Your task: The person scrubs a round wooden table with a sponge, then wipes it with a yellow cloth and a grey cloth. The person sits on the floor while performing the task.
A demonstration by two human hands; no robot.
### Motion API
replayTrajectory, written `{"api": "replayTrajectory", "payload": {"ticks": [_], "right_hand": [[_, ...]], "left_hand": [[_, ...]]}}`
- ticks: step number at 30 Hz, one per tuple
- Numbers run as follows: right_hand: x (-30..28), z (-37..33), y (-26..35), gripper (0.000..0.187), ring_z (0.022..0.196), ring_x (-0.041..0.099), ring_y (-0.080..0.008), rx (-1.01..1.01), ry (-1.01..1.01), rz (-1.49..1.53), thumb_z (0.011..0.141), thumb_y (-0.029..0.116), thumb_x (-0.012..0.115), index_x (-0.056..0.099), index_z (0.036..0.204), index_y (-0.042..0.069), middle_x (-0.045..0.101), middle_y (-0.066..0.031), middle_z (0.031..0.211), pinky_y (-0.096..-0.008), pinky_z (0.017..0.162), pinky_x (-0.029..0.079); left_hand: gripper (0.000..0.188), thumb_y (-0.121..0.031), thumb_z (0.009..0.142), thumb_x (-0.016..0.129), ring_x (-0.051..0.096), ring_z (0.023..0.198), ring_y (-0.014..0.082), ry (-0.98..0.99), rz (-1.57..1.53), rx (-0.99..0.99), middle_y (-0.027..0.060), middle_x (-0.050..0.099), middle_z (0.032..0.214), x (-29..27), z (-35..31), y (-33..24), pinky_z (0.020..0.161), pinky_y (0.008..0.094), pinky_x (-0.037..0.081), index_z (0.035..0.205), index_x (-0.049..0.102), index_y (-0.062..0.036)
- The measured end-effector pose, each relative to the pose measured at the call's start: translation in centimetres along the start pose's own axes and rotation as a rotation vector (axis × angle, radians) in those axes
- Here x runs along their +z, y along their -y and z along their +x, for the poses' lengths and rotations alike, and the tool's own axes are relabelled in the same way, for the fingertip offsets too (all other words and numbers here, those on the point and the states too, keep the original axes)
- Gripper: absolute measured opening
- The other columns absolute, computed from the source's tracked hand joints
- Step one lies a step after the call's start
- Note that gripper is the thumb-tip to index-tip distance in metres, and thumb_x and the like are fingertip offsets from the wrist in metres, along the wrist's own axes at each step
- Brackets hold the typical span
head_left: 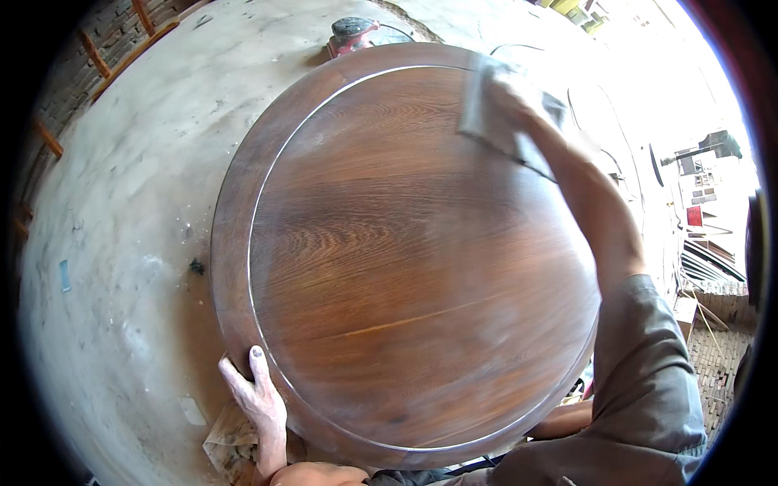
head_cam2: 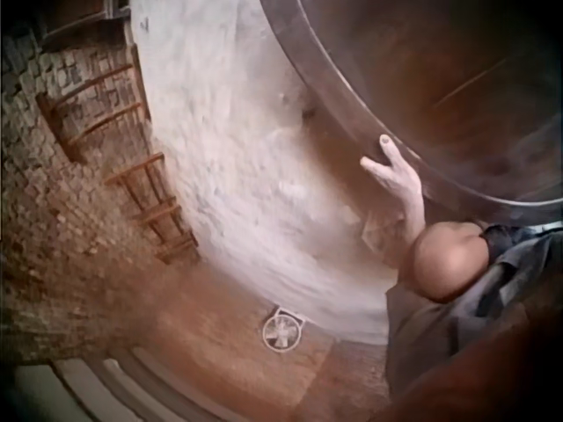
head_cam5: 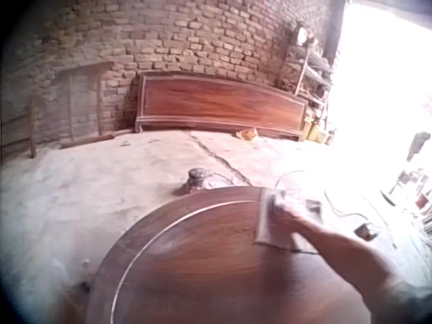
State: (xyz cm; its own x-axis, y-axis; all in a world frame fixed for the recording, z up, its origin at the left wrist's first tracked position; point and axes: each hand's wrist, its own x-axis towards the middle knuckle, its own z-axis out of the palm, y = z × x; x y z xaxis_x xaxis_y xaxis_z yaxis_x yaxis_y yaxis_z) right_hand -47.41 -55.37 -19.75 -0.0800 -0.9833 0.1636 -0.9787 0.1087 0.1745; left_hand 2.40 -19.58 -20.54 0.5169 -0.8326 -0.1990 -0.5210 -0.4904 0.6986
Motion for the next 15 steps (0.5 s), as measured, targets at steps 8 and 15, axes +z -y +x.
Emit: {"api": "replayTrajectory", "payload": {"ticks": [8, 15], "right_hand": [[-4.6, -7.4, 31.1, 0.061, 0.14, 0.034, -0.0346, -0.641, -0.193, 0.736, 0.092, 0.04, 0.04, 0.047, 0.138, 0.0, 0.042, -0.02, 0.147, -0.043, 0.119, 0.018], [0.0, -7.0, -5.8, 0.049, 0.133, 0.042, -0.0394, 0.085, -0.091, 0.058, 0.101, 0.031, 0.034, 0.047, 0.132, -0.005, 0.041, -0.0329, 0.141, -0.0485, 0.111, 0.032]], "left_hand": [[0.057, -0.043, 0.1, 0.053, 0.054, 0.107, 0.042, -0.062, 0.184, 0.06, 0.0295, 0.056, 0.116, -0.4, 0.3, 1.9, 0.093, 0.0477, 0.041, 0.123, 0.046, 0.0088], [0.055, -0.042, 0.1, 0.052, 0.053, 0.104, 0.043, -0.067, 0.118, 0.07, 0.0305, 0.055, 0.115, -1.0, -0.1, 0.3, 0.091, 0.048, 0.041, 0.122, 0.047, 0.009]]}}
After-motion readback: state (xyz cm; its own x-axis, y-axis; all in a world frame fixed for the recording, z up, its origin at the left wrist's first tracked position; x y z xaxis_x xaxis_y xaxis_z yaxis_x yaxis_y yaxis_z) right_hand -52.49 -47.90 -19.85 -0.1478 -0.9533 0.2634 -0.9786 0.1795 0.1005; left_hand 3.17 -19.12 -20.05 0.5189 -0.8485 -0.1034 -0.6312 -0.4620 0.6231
